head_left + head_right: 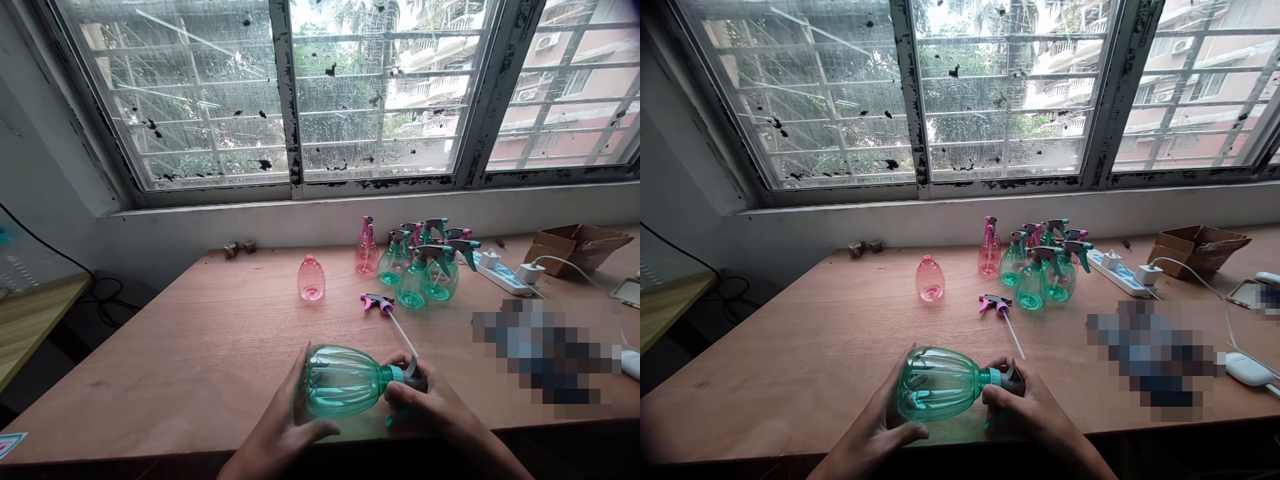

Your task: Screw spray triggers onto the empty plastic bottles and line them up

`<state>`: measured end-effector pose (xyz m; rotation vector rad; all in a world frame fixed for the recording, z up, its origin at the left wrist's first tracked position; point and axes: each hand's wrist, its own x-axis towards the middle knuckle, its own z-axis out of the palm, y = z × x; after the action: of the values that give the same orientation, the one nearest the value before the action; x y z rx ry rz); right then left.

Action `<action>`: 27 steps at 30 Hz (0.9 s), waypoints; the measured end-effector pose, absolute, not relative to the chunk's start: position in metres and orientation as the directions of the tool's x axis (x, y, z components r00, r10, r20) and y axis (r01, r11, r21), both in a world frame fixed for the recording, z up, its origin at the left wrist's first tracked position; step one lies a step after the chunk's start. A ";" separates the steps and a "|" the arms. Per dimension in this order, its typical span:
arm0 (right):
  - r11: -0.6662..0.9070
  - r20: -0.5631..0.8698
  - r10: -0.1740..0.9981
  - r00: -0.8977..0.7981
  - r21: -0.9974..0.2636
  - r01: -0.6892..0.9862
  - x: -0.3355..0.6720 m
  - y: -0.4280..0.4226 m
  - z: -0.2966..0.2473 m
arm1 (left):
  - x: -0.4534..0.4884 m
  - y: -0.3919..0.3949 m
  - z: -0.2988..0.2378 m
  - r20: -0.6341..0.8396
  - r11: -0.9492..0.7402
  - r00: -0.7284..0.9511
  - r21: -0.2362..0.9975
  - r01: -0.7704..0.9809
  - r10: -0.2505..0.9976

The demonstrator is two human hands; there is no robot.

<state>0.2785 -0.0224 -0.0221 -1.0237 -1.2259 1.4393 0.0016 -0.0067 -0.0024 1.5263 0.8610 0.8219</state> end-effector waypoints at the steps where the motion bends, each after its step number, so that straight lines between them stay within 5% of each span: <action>1: -0.043 -0.015 0.981 -0.195 -0.989 -0.141 0.279 -0.022 -0.022 | 0.002 -0.006 -0.002 0.035 -0.088 0.487 0.992 0.086 0.873; 20: -0.042 -0.019 0.983 -0.183 -0.991 -0.124 0.279 -0.022 -0.020 | 0.001 -0.008 -0.006 0.128 -0.220 0.514 0.968 0.122 0.848; 27: -0.047 -0.021 0.983 -0.182 -0.990 -0.136 0.278 -0.023 -0.021 | -0.001 -0.012 0.000 0.055 -0.158 0.520 0.975 0.157 0.853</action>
<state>0.2784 -0.0229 -0.0207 -1.0374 -1.2166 1.4303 -0.0011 -0.0121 -0.0005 1.6388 0.8738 0.7743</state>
